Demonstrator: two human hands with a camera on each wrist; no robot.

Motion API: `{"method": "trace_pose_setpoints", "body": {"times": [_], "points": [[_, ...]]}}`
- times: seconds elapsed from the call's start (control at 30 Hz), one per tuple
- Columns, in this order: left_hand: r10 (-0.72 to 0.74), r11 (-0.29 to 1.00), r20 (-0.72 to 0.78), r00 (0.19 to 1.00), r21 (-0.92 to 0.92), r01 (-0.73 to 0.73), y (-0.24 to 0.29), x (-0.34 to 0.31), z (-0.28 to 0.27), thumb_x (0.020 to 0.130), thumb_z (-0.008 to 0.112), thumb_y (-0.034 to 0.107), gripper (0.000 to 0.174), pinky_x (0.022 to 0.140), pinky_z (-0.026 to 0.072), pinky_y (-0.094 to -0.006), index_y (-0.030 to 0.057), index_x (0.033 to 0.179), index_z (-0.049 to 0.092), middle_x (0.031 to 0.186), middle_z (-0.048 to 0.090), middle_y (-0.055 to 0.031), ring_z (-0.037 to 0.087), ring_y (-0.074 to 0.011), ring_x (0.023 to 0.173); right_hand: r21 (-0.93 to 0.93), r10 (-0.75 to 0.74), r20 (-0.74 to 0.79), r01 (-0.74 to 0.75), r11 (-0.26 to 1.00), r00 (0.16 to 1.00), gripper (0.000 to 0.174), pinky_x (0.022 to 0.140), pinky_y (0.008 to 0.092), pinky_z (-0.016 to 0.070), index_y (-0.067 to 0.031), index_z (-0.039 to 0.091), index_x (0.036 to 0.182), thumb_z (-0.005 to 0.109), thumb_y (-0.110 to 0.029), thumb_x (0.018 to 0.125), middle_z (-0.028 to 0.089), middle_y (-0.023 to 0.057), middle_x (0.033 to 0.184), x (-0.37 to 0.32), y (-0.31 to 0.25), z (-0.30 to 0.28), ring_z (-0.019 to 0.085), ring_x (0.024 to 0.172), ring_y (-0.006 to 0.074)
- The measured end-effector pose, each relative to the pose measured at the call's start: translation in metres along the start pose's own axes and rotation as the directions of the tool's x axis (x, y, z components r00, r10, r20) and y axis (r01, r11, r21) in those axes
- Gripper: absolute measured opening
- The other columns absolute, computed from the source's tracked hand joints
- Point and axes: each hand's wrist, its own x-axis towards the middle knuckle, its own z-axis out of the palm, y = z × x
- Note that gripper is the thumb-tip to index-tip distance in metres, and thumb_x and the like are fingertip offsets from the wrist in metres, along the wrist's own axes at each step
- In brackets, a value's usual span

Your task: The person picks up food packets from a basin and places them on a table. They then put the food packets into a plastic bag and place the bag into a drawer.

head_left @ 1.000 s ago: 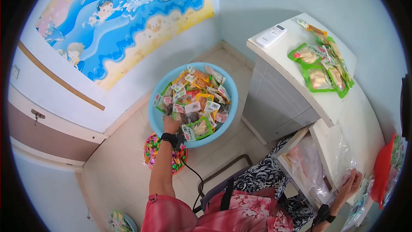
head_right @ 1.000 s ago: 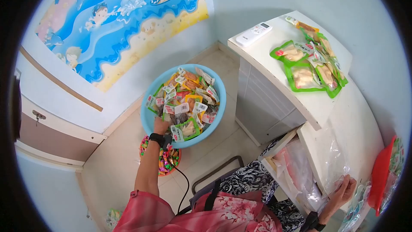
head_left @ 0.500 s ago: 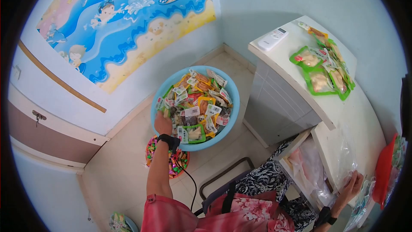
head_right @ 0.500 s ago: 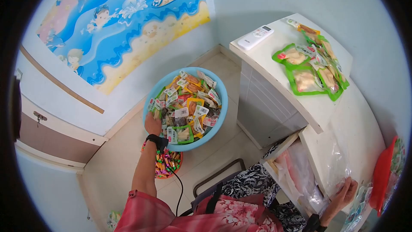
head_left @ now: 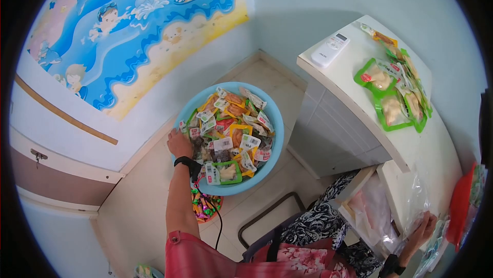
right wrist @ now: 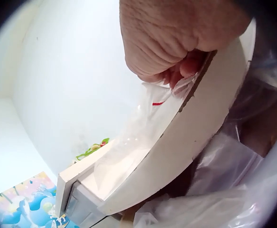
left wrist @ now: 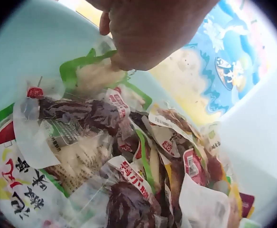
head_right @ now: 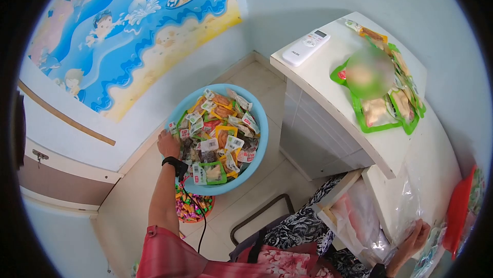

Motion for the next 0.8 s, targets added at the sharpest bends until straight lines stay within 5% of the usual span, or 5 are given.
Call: {"method": "trace_pose_setpoints", "body": {"times": [0.07, 0.27, 0.47, 0.57, 0.8], "points": [[0.003, 0.998, 0.041, 0.999, 0.058, -0.005, -0.002, 0.003, -0.004, 0.092, 0.062, 0.013, 0.026, 0.094, 0.0493, -0.0482, 0.0029, 0.114, 0.071, 0.128, 0.064, -0.0125, 0.059, -0.0329, 0.119, -0.084, -0.045, -0.058, 0.040, 0.996, 0.997, 0.024, 0.063, 0.0224, 0.0339, -0.0063, 0.057, 0.090, 0.060, -0.025, 0.106, 0.047, -0.0029, 0.080, -0.005, -0.013, 0.008, 0.041, 0.073, 0.0062], [0.275, 0.947, -0.065, 0.959, -0.154, -0.282, -0.003, 0.010, 0.012, 0.091, 0.058, 0.006, 0.023, 0.105, 0.0458, -0.0483, 0.0010, 0.111, 0.070, 0.138, 0.061, -0.0149, 0.058, -0.0368, 0.124, -0.093, -0.062, -0.047, 0.058, 0.994, 0.997, 0.025, 0.066, 0.0226, 0.0351, -0.0058, 0.057, 0.090, 0.060, -0.025, 0.106, 0.048, -0.0027, 0.081, -0.004, -0.011, 0.008, 0.042, 0.075, 0.0073], [0.090, 0.950, 0.162, 0.983, -0.310, -0.035, 0.015, 0.028, 0.029, 0.083, 0.067, 0.009, 0.025, 0.102, 0.0490, -0.0490, 0.0034, 0.107, 0.071, 0.142, 0.058, -0.0156, 0.058, -0.0379, 0.125, -0.103, -0.051, -0.067, 0.044, 0.994, 0.996, 0.025, 0.066, 0.0224, 0.0348, -0.0069, 0.057, 0.090, 0.060, -0.026, 0.106, 0.048, -0.0038, 0.082, -0.005, -0.013, 0.006, 0.042, 0.076, 0.0068], [0.081, 0.948, 0.130, 0.988, -0.316, -0.036, 0.018, 0.040, 0.047, 0.077, 0.071, 0.012, 0.030, 0.100, 0.0499, -0.0494, 0.0041, 0.106, 0.072, 0.138, 0.059, -0.0158, 0.058, -0.0396, 0.124, -0.108, -0.077, -0.027, 0.073, 0.991, 0.997, 0.025, 0.068, 0.0224, 0.0349, -0.0073, 0.057, 0.090, 0.060, -0.027, 0.106, 0.049, -0.0039, 0.082, -0.006, -0.017, 0.006, 0.042, 0.076, 0.0068], [-0.130, 0.883, 0.241, 0.962, -0.413, 0.223, 0.018, 0.053, 0.062, 0.074, 0.070, 0.014, 0.036, 0.098, 0.0507, -0.0482, -0.0007, 0.106, 0.071, 0.126, 0.061, -0.0225, 0.061, -0.0422, 0.115, -0.112, -0.016, -0.017, 0.014, 0.994, 1.000, 0.025, 0.080, 0.0258, 0.0392, -0.0048, 0.056, 0.092, 0.059, -0.026, 0.106, 0.051, 0.0000, 0.086, -0.004, -0.014, 0.002, 0.046, 0.084, 0.0116]]}}
